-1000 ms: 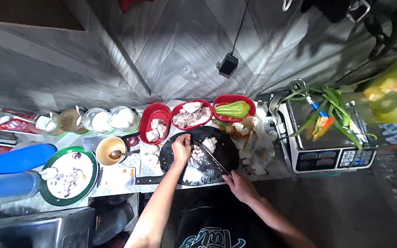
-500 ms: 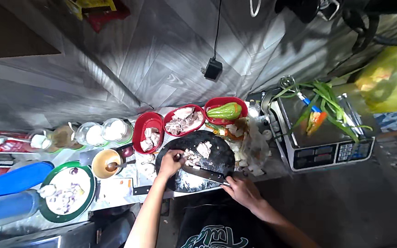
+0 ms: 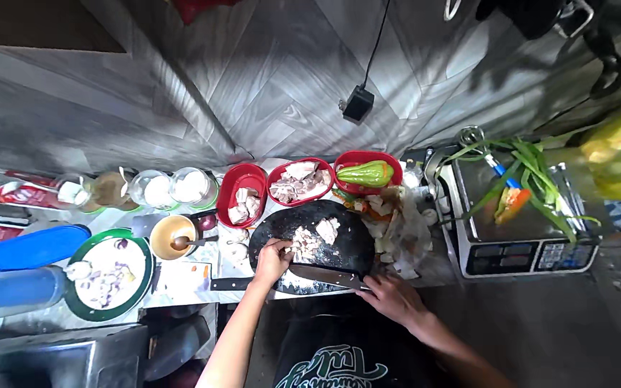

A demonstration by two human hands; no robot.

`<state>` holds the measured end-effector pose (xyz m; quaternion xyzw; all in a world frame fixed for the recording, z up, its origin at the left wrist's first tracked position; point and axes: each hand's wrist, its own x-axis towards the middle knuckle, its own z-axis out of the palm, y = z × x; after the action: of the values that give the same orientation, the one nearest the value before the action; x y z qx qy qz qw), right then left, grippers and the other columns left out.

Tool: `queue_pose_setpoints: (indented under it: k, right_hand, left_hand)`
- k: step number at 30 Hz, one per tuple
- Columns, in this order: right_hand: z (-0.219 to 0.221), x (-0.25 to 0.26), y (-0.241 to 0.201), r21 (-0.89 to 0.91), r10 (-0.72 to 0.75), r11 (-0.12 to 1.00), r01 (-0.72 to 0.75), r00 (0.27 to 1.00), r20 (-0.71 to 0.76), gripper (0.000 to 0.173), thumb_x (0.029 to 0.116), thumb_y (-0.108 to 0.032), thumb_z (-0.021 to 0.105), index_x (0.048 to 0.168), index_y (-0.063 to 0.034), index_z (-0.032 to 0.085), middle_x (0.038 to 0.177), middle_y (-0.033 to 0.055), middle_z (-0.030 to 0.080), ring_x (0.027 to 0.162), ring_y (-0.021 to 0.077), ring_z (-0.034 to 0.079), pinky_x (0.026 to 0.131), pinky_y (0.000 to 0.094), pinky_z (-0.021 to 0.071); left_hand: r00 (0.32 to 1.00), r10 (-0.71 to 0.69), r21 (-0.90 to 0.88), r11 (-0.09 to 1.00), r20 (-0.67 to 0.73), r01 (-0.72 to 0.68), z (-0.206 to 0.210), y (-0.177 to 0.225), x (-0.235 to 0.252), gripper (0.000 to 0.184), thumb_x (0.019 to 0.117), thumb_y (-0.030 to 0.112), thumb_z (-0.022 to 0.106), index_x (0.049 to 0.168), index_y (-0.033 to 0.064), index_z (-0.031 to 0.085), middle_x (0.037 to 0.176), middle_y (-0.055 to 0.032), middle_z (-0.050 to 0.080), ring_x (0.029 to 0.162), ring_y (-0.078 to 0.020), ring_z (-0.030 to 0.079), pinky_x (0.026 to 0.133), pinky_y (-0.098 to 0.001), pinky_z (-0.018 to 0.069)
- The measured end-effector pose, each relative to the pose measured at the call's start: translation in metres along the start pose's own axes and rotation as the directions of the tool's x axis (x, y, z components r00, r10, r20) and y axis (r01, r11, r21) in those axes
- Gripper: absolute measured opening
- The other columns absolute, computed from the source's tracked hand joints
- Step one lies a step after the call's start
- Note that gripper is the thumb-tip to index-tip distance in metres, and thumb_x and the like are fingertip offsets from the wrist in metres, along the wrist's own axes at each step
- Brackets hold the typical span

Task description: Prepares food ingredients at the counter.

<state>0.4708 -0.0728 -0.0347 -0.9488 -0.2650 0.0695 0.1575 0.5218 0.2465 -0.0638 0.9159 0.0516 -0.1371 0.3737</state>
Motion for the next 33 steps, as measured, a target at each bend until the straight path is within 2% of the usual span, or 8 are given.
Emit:
queue_pose_setpoints:
  k: [4,10,14,18,22,25,27,33]
  right_hand:
    - [-0.001,-0.013,0.012,0.038,0.062,0.997,-0.061,0.998,-0.018,0.042,0.0959,-0.04,0.067,0.096,0.0019,0.074,0.076,0.0219,0.07,0.07,0.0417,0.073,0.061,0.0555,0.0589]
    - [0.001,-0.019,0.02,0.1,0.181,0.978,-0.181,0.983,0.009,0.045,0.0989,-0.04,0.064,0.102,0.0041,0.073,0.079,0.0229,0.072,0.071,0.0421,0.073,0.063,0.0589,0.0576]
    - [0.002,-0.015,0.019,0.128,0.215,0.97,-0.205,0.975,-0.066,0.044,0.0972,-0.04,0.066,0.099,0.0034,0.073,0.076,0.0211,0.071,0.068,0.0399,0.073,0.062,0.0574,0.0576]
    - [0.0,-0.012,0.013,0.152,0.236,0.961,-0.23,0.971,-0.022,0.044,0.0978,-0.039,0.066,0.101,0.0044,0.073,0.077,0.0227,0.071,0.07,0.042,0.072,0.063,0.0586,0.057]
    - [0.006,-0.013,0.01,0.16,0.244,0.959,-0.236,0.969,-0.037,0.044,0.0977,-0.04,0.065,0.101,0.0033,0.073,0.075,0.0212,0.071,0.068,0.0408,0.072,0.062,0.0578,0.0572]
    - [0.008,-0.016,0.009,0.175,0.252,0.954,-0.244,0.967,-0.025,0.045,0.0985,-0.04,0.064,0.1,0.0041,0.073,0.074,0.0212,0.07,0.067,0.0402,0.072,0.062,0.0575,0.0567]
    - [0.008,-0.015,0.009,0.176,0.258,0.951,-0.254,0.966,0.0,0.045,0.099,-0.039,0.064,0.102,0.0051,0.073,0.074,0.0215,0.07,0.067,0.0407,0.071,0.063,0.0577,0.0565]
    - [0.007,-0.016,0.009,0.18,0.27,0.947,-0.267,0.963,0.009,0.046,0.099,-0.039,0.065,0.103,0.0053,0.073,0.074,0.0219,0.07,0.067,0.0407,0.071,0.063,0.0577,0.0562]
  left_hand:
    - [0.991,-0.133,-0.034,0.991,-0.015,0.133,0.01,0.003,-0.016,0.048,0.0854,0.008,0.077,0.13,-0.0047,0.063,0.119,-0.0262,0.067,0.106,-0.0356,0.067,0.098,-0.0462,0.0518]
    - [0.976,-0.152,-0.086,0.986,-0.154,0.14,0.036,0.005,-0.018,0.033,0.0891,0.003,0.066,0.121,-0.0061,0.067,0.104,-0.0215,0.072,0.094,-0.0293,0.071,0.09,-0.0439,0.0559]
    - [0.978,-0.034,-0.111,0.994,-0.206,0.011,0.04,0.003,-0.018,0.038,0.0841,0.011,0.075,0.119,-0.0041,0.071,0.116,-0.0256,0.068,0.103,-0.0342,0.068,0.093,-0.046,0.0552]
    - [0.98,-0.122,-0.007,0.993,-0.158,0.122,0.039,0.018,-0.015,0.034,0.0885,0.01,0.072,0.12,-0.0024,0.071,0.125,-0.027,0.064,0.115,-0.0386,0.064,0.101,-0.0484,0.0511]
    - [0.949,0.144,0.124,0.986,-0.28,-0.113,0.051,0.01,-0.015,0.028,0.085,0.004,0.069,0.112,0.0021,0.077,0.117,-0.0271,0.068,0.111,-0.0476,0.063,0.097,-0.0577,0.0501]
    - [0.923,0.294,0.211,0.946,-0.247,-0.245,0.053,0.008,-0.013,0.02,0.0872,0.007,0.07,0.104,0.0043,0.08,0.117,-0.0255,0.069,0.11,-0.0494,0.063,0.094,-0.062,0.0489]
    - [0.921,0.322,0.263,0.928,-0.217,-0.263,0.052,0.008,-0.01,0.016,0.0897,0.011,0.069,0.099,0.0039,0.08,0.118,-0.0239,0.07,0.112,-0.0485,0.063,0.094,-0.0616,0.0483]
    - [0.951,0.247,0.415,0.897,-0.185,-0.152,0.054,0.019,-0.014,0.022,0.0935,0.015,0.064,0.101,-0.0014,0.077,0.123,-0.0226,0.068,0.12,-0.0459,0.061,0.098,-0.064,0.0436]
